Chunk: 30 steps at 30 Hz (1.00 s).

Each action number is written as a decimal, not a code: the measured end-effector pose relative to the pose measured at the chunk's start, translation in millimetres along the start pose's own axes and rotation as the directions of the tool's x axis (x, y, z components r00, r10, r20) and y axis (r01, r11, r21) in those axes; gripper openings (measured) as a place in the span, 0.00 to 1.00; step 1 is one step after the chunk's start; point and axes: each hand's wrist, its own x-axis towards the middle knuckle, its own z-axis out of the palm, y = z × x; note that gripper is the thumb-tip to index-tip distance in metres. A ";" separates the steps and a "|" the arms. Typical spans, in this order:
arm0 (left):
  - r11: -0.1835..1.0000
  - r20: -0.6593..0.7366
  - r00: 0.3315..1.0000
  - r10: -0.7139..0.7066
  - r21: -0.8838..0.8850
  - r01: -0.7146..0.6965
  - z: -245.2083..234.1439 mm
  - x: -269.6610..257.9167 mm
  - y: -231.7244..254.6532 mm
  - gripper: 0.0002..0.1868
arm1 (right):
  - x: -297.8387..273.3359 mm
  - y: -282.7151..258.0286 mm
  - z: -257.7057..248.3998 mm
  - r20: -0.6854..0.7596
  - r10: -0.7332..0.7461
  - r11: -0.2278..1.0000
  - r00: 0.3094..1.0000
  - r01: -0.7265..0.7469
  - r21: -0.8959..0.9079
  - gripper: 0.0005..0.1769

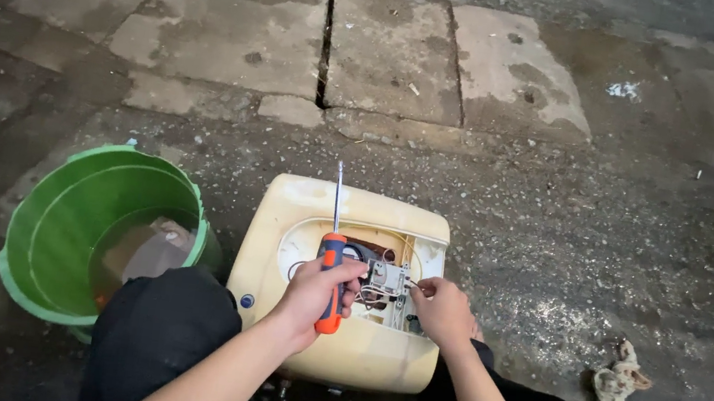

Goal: Repairing the internal components and wiring of a water heater using a screwdriver.

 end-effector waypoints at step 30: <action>0.996 -0.044 0.999 0.030 0.084 -0.027 5.7 -2.0 1.3 0.14 | -6.7 6.5 -15.3 0.103 0.099 0.991 0.990 -0.107 0.080 0.17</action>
